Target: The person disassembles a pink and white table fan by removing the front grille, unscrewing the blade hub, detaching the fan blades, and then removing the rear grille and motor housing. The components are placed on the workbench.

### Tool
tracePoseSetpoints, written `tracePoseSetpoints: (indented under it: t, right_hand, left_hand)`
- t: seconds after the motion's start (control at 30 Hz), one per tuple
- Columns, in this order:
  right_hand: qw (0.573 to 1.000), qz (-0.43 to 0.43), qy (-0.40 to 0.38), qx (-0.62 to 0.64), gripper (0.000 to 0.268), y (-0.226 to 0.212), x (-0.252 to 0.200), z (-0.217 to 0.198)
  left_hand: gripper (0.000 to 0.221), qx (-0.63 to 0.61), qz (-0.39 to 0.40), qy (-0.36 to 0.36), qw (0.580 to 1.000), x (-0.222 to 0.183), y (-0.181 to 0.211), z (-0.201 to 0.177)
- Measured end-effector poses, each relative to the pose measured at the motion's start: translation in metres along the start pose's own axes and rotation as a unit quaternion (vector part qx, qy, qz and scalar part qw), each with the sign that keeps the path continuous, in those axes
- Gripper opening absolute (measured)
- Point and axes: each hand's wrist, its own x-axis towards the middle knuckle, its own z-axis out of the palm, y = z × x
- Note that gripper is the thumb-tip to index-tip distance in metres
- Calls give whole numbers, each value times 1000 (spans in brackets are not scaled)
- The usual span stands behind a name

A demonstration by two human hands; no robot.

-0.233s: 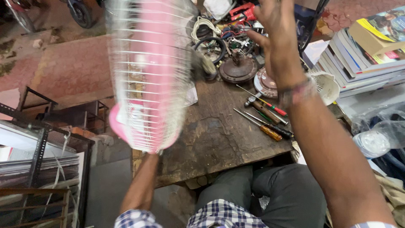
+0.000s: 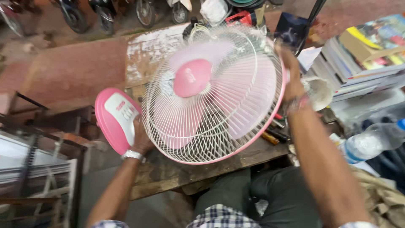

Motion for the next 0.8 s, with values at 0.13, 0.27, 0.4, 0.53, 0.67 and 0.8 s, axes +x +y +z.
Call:
tracePoseSetpoints:
  t: [0.13,0.27,0.4,0.53,0.67,0.8]
  right_hand:
    - [991,38,111,67,47,30,-52,-56]
    - [957,29,269,100,51,70,-89,-96]
    - [963,35,202,177,48,111,-100,-103]
    - [940,99,241,218,51,141,-97,-94]
    - [949,97,237,184,50,158,-89,-89]
    - [959,127,224,121,52,150,-77,-90]
  left_hand:
    - [75,81,170,-46,981,17,-31,23]
    - [73,108,210,-108,966,56,-60,40]
    - [90,69,155,-189,967,79,-84,47]
    - [74,31,100,-155,982,80,-102,43]
    - [68,100,35,-63,992,60,-111,39]
    - [58,55,-98,100,989,51,-80,43]
